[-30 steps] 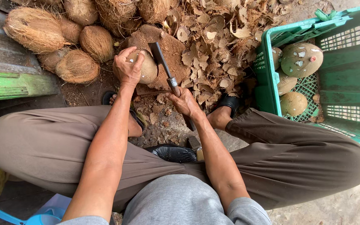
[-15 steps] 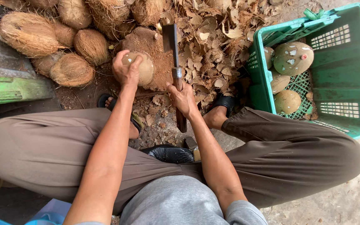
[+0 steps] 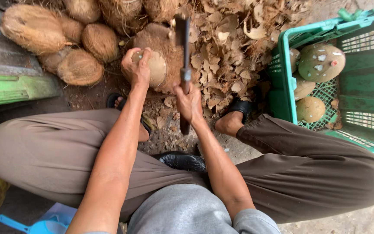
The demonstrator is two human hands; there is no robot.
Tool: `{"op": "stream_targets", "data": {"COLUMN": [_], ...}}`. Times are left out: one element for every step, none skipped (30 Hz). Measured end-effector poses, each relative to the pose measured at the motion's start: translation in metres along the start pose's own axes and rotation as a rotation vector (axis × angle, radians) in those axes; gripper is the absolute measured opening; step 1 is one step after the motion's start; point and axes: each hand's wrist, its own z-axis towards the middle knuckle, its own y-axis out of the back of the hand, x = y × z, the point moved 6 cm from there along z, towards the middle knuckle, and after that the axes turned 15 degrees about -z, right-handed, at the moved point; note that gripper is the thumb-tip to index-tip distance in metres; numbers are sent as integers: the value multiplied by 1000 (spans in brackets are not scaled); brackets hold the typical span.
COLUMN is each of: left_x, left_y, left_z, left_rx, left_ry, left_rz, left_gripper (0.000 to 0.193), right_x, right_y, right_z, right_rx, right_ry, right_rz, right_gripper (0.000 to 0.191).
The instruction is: The person sits on the ground and husks coconuts, striking the outer husk with a cleaver to strip it off. They rotate each coconut between strikes, then place the husked coconut into a green plastic basket beside them.
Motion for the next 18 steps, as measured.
{"op": "stream_targets", "data": {"left_x": [1, 2, 3, 1, 1, 0, 4, 8, 12, 14, 16, 16, 17, 18, 19, 15, 10, 5], "left_y": [1, 1, 1, 0, 2, 1, 3, 0, 2, 2, 3, 3, 3, 3, 2, 2, 2, 3], "left_z": [-1, -1, -1, -1, -1, -1, -1, -2, -1, -3, -5, -5, -6, -7, -8, -8, -9, -9], "left_rx": [-20, -32, -41, -50, -63, -76, -62, -50, -50, -63, -75, -89, -107, -119, -132, -141, -151, -159], "left_ry": [14, 23, 34, 6, -19, -50, -16, 13, 43, 26, 12, -26, -35, -38, -31, -82, -138, -192], "left_rz": [5, 1, -6, -4, 4, 13, -3, -39, -66, -47, -23, -7, 2, 12, 28, 48, 64, 81], "left_gripper": [37, 37, 36, 37, 37, 38, 37, 36, 35, 34, 34, 33, 33, 33, 32, 33, 34, 35], "right_x": [-1, -1, -1, -6, -10, -14, -15, -15, -14, -11, -7, -2, 0, 1, 0, -1, -2, -3], "right_y": [0, 0, 0, -9, -20, -26, -28, -23, -22, -15, -10, -6, -3, -2, 0, -6, -11, -16], "right_z": [0, 1, -1, -2, -7, -11, -16, -17, -17, -16, -14, -10, -7, -5, -5, -6, -7, -7], "right_rx": [-21, -53, -88, 31, 159, 285, 277, 261, 261, 218, 178, 131, 79, 25, -24, -19, -16, -13], "right_ry": [-7, -9, -12, -82, -156, -224, -261, -282, -303, -260, -221, -158, -133, -114, -105, -86, -61, -40], "right_rz": [15, 26, 34, -28, -86, -141, -109, -92, -71, -79, -84, -83, -22, 37, 95, 117, 141, 163], "right_gripper": [39, 39, 39, 35, 31, 28, 27, 26, 25, 26, 28, 30, 29, 29, 29, 27, 25, 23]}}
